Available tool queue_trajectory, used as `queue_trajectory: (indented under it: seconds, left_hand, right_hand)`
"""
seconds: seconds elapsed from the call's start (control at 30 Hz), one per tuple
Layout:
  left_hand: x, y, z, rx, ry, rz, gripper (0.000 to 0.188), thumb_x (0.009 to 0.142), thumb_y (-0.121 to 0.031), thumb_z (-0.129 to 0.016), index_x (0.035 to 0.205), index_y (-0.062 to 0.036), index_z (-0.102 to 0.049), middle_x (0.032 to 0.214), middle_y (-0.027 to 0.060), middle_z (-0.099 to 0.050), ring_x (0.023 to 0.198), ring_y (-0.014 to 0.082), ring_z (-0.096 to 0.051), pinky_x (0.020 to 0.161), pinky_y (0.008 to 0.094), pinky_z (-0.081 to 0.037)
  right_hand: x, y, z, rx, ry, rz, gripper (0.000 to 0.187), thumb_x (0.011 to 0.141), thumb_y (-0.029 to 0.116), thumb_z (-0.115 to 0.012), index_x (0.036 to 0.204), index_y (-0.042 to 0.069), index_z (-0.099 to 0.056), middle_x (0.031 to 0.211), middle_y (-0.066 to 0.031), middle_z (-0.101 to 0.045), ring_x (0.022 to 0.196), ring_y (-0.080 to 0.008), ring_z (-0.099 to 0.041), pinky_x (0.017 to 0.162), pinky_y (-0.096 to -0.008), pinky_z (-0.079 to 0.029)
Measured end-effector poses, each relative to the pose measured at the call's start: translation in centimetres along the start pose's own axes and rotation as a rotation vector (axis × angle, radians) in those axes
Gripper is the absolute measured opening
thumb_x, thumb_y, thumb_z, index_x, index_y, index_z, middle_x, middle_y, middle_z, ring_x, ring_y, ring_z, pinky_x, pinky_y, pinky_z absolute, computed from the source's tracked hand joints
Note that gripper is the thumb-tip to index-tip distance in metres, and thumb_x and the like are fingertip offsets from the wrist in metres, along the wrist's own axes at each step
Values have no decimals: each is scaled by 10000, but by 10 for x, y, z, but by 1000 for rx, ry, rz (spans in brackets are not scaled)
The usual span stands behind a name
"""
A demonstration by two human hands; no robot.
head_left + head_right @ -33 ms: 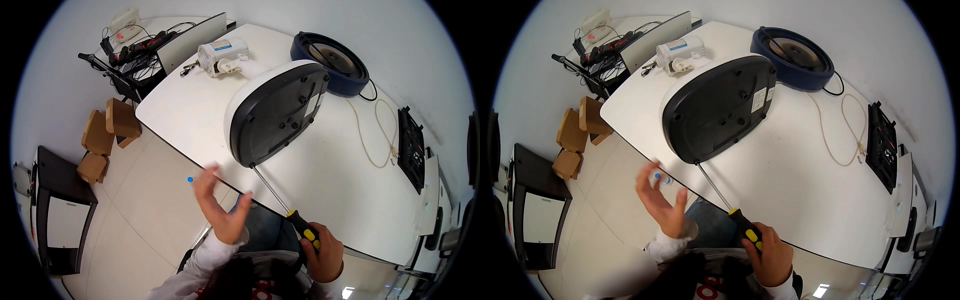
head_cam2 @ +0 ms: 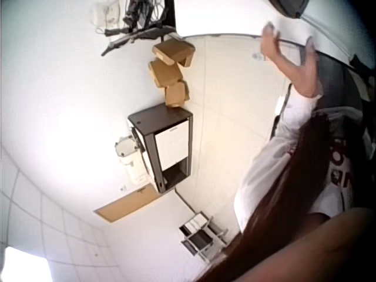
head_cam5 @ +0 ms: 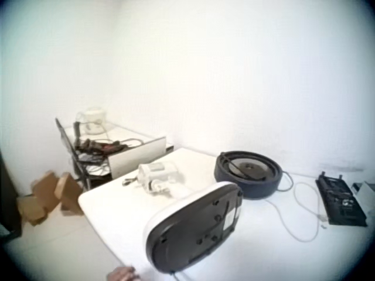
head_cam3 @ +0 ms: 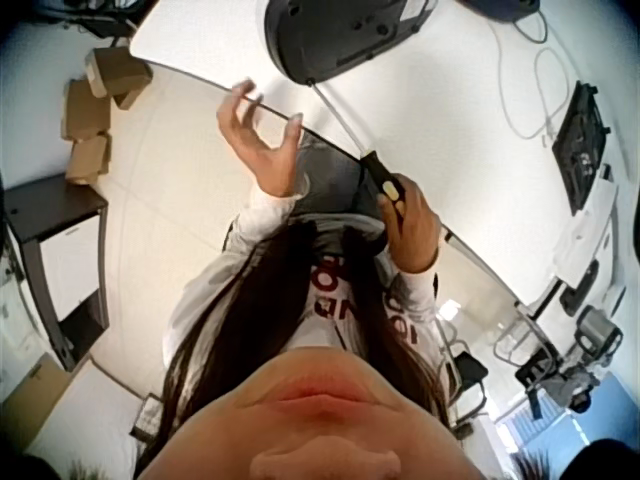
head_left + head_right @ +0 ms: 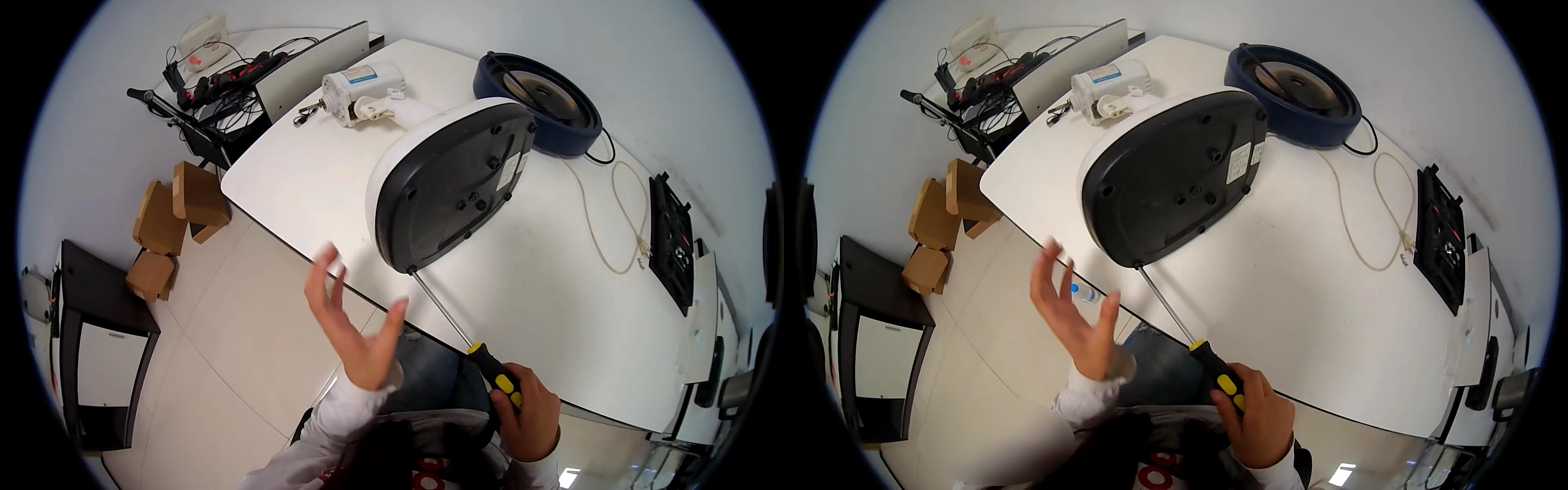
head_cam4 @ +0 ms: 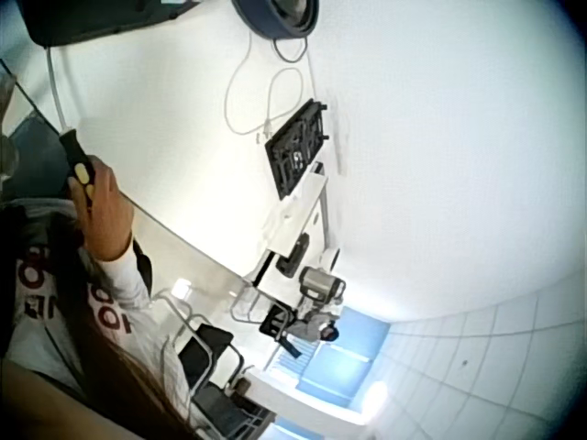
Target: The person uses a screwdriver to tighten screws on the underside of a black fan base, then attaches the white fan motor assembly to the base and secures it with additional screws. The person handles the fan base, motor assembly, and screws throughout the process.
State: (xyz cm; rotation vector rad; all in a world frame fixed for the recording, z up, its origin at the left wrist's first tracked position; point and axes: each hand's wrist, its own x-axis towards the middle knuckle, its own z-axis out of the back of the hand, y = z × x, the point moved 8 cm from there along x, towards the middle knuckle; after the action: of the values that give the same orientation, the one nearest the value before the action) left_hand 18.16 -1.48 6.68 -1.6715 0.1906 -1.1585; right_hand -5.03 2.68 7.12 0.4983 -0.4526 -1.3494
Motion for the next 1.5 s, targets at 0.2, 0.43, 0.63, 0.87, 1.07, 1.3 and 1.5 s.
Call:
queue_trajectory:
  seconds: [0.2, 0.43, 0.63, 0.87, 1.07, 1.3, 1.5]
  left_hand:
    - [20, 50, -42, -183, 290, 304, 576, 772, -96, -691, 1259, 5, -402, 1094, 109, -561, 1001, 204, -568, 882, 339, -447]
    - [23, 51, -43, -216, 351, 266, 540, 765, -90, -689, 1233, 18, -442, 1090, 114, -572, 994, 195, -567, 897, 322, -435]
    - [62, 69, -19, -488, 365, 381, 531, 837, -274, -604, 1270, -30, -416, 1207, 121, -530, 1106, 203, -513, 935, 348, -403]
    - [147, 164, -46, -1007, 222, 981, 663, 890, -392, -504, 1376, -48, -212, 1353, 253, -303, 1212, 366, -399, 997, 473, -338]
    - [184, 201, -107, -1108, 293, 1217, 861, 828, -512, -538, 1424, -83, -88, 1402, 319, -101, 1248, 475, -290, 1011, 587, -244]
    - [193, 200, -147, -1141, 268, 1279, 707, 861, -601, -399, 1377, -136, -272, 1395, 188, -286, 1251, 412, -331, 1031, 578, -233]
    - [203, 208, -157, -1232, 10, 1199, 672, 860, -560, -460, 1351, -125, -314, 1361, 156, -360, 1227, 395, -378, 1014, 595, -257]
  right_hand:
    - [-8, 1, 2, -17, 17, -1, 325, 817, 223, -628, 1060, 34, -524, 868, -141, -617, 677, -323, -615, 553, -328, -473]
    - [-33, -51, 19, 809, -122, -260, 347, 860, 275, -539, 1062, -3, -491, 711, -49, -538, 524, -120, -463, 480, -240, -375]
    - [-24, -62, 22, 1380, -220, -115, 420, 862, 256, -599, 1153, 21, -410, 905, -98, -508, 656, -146, -470, 581, -266, -412]
    - [2, -75, -20, 1405, -135, -114, 297, 779, 200, -662, 952, 59, -466, 732, -80, -518, 553, -191, -521, 579, -350, -463]
    - [8, -90, -40, 1745, -68, -254, 305, 788, 207, -658, 934, 77, -424, 676, -47, -440, 458, -137, -436, 518, -312, -409]
    - [14, -61, -28, 1839, -2, -152, 135, 895, 115, -514, 1003, 63, -453, 686, -5, -388, 492, -87, -359, 551, -252, -344]
    - [16, -61, -27, 1821, 5, -152, 128, 904, 146, -509, 992, 69, -457, 680, 0, -376, 491, -85, -352, 553, -251, -336]
